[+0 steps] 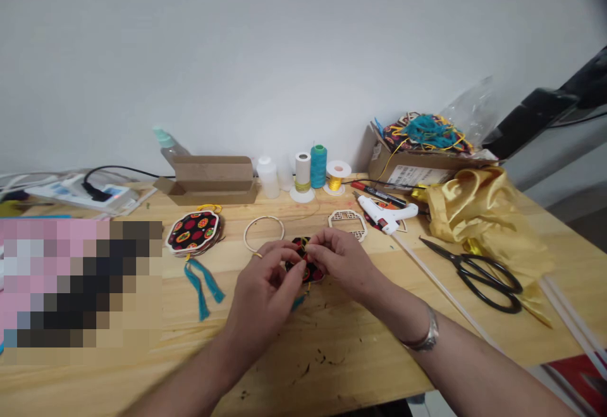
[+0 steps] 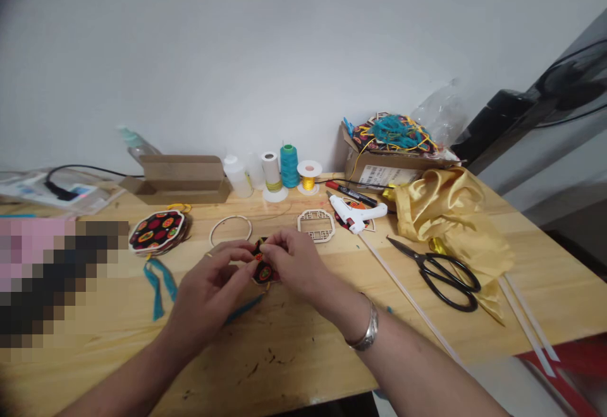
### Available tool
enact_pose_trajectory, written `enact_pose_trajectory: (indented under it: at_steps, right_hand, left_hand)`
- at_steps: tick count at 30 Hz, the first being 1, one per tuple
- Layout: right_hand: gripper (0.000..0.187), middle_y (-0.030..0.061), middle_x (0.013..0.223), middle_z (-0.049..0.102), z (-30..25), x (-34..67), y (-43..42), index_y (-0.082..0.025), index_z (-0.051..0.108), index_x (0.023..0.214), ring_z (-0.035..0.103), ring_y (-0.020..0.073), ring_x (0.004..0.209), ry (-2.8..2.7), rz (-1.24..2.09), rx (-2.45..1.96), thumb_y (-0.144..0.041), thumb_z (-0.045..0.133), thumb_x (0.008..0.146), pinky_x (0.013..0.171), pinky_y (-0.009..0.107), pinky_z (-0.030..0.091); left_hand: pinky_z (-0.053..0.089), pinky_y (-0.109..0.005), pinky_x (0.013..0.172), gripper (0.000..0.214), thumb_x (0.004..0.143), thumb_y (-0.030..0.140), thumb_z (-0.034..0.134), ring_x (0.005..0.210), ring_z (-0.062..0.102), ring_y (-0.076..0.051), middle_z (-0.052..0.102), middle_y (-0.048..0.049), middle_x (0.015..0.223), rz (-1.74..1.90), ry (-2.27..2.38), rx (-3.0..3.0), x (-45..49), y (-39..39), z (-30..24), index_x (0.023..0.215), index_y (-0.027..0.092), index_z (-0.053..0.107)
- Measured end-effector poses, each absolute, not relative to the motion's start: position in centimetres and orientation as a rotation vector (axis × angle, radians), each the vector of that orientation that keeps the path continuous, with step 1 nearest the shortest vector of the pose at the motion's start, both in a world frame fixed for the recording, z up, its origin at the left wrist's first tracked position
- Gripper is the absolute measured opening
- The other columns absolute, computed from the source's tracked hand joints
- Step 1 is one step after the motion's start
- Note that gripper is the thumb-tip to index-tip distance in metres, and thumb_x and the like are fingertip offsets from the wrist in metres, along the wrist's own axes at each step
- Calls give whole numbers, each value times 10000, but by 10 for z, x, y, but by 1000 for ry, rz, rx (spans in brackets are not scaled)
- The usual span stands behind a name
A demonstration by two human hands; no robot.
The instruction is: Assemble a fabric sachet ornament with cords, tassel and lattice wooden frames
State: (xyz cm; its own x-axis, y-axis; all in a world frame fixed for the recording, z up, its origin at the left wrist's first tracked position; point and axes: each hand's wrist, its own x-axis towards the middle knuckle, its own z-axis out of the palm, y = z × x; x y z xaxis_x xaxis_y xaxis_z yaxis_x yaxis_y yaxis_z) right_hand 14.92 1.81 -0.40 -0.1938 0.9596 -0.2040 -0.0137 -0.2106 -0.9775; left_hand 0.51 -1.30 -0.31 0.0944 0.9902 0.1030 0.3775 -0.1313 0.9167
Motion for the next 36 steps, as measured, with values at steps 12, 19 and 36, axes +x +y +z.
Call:
enact_pose_trajectory:
  at_steps: [12,19,36]
  right_hand:
    - [98,-26,590,566,-9,152,15,-173,551,670,529,93,530,-1582,1243,-1331,-217,532,755,499,207,412]
    - [82,-26,605,573,-10,153,16,-171,574,676,525,91,558,-1608,1198,-1328,-209,546,743,545,212,413]
    - [72,-56,510,508,2,151,18,-153,543,638,431,55,445,-1331,1525,-1261,-186,575,694,433,182,344]
  left_hand:
    - [428,-160,500,191,748,237,616,568,551,-77,682,-22,706,830,1108,1051,7,-4,-4,919,181,682]
    - [452,-187,528,162,716,283,660,527,543,-78,656,4,625,898,1186,983,3,-4,-17,851,207,707]
    - [300,-117,411,111,701,254,668,440,431,-27,559,37,483,889,1181,949,0,1,-7,757,170,716]
